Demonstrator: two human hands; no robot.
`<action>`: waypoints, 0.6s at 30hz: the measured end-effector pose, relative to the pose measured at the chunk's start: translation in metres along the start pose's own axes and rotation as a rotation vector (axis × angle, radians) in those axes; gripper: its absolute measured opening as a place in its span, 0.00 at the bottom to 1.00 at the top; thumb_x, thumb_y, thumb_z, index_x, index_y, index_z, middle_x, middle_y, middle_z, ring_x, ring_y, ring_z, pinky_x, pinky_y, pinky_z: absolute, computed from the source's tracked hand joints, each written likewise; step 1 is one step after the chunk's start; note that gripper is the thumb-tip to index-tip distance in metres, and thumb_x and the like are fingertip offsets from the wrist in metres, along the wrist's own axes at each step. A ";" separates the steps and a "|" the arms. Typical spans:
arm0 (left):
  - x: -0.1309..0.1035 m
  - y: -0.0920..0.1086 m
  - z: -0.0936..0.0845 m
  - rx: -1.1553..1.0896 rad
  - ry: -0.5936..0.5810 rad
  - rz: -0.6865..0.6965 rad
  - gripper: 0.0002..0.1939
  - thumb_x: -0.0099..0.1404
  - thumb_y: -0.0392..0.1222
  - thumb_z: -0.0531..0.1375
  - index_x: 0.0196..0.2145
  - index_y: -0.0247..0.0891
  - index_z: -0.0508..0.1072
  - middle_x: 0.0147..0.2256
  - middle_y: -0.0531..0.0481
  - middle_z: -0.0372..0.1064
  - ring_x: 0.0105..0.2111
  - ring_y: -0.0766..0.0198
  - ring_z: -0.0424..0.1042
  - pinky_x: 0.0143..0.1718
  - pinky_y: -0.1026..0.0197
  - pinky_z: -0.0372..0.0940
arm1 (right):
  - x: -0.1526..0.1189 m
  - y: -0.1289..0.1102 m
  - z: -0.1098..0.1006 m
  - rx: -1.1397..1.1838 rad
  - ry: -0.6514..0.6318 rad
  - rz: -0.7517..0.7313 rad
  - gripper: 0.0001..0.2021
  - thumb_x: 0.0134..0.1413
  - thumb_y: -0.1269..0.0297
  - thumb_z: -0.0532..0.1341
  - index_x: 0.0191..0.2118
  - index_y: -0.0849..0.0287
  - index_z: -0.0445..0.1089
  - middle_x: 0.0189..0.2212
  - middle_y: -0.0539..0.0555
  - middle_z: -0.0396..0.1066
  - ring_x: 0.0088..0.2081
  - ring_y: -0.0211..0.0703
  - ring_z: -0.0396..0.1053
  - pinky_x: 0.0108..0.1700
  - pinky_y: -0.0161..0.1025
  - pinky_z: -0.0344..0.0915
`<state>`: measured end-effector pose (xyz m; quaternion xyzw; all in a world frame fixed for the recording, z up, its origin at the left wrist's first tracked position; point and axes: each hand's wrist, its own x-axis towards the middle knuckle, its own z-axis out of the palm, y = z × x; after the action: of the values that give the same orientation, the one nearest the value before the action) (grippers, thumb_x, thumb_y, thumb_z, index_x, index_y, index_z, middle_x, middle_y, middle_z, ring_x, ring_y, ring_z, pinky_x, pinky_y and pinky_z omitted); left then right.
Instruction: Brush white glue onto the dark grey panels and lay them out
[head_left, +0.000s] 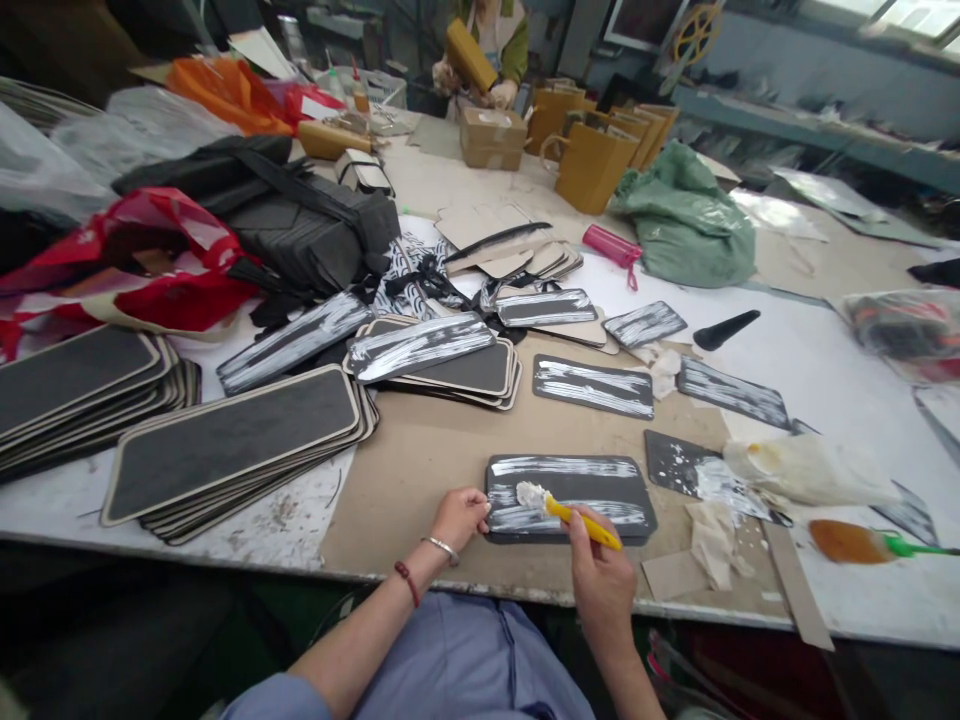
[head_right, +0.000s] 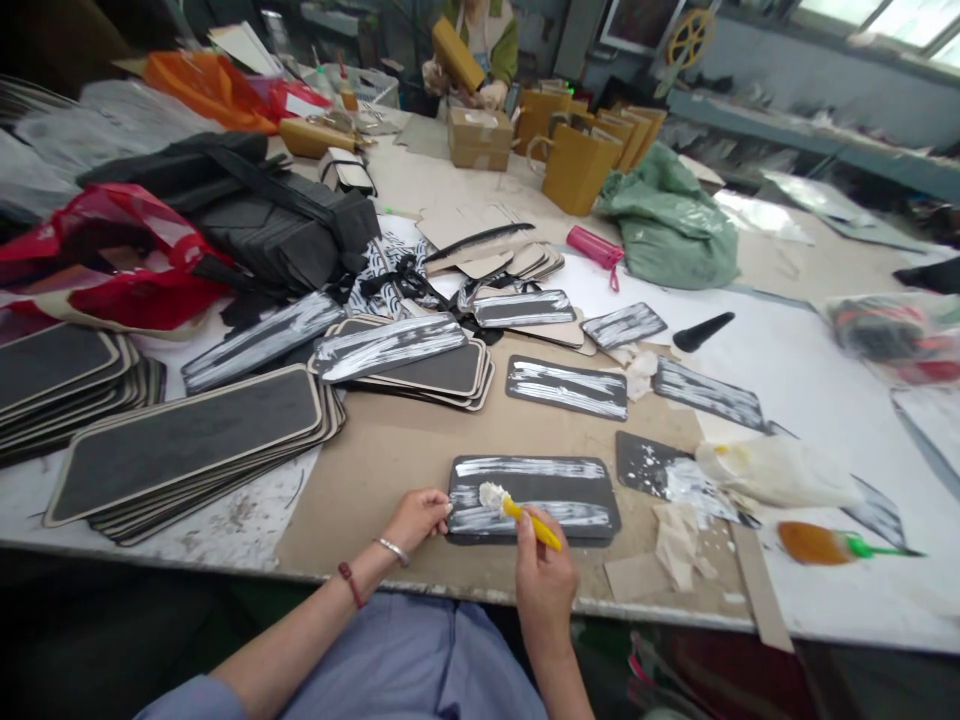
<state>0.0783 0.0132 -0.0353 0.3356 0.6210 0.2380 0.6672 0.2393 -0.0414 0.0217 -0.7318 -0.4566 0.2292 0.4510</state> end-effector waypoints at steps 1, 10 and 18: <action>0.000 0.000 0.001 -0.001 0.003 -0.001 0.05 0.49 0.36 0.58 0.18 0.36 0.65 0.09 0.59 0.60 0.11 0.73 0.56 0.15 0.70 0.50 | 0.000 -0.004 0.003 0.023 -0.001 -0.001 0.14 0.50 0.54 0.57 0.35 0.60 0.70 0.35 0.57 0.70 0.36 0.47 0.69 0.42 0.46 0.66; -0.004 -0.003 0.005 0.017 0.050 0.043 0.04 0.50 0.37 0.56 0.19 0.37 0.65 0.10 0.58 0.62 0.12 0.71 0.60 0.16 0.69 0.53 | 0.032 0.007 0.007 0.224 0.078 0.186 0.18 0.47 0.50 0.59 0.35 0.61 0.68 0.33 0.55 0.69 0.32 0.44 0.70 0.39 0.45 0.69; -0.007 -0.003 0.004 0.006 0.061 0.087 0.10 0.43 0.47 0.58 0.19 0.37 0.65 0.10 0.57 0.62 0.13 0.70 0.61 0.16 0.68 0.55 | 0.002 0.007 0.000 0.382 -0.054 0.221 0.16 0.47 0.52 0.59 0.34 0.62 0.70 0.34 0.57 0.70 0.35 0.47 0.71 0.36 0.44 0.71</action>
<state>0.0812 0.0055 -0.0335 0.3572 0.6265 0.2750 0.6359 0.2435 -0.0411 0.0157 -0.6722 -0.3340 0.3790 0.5412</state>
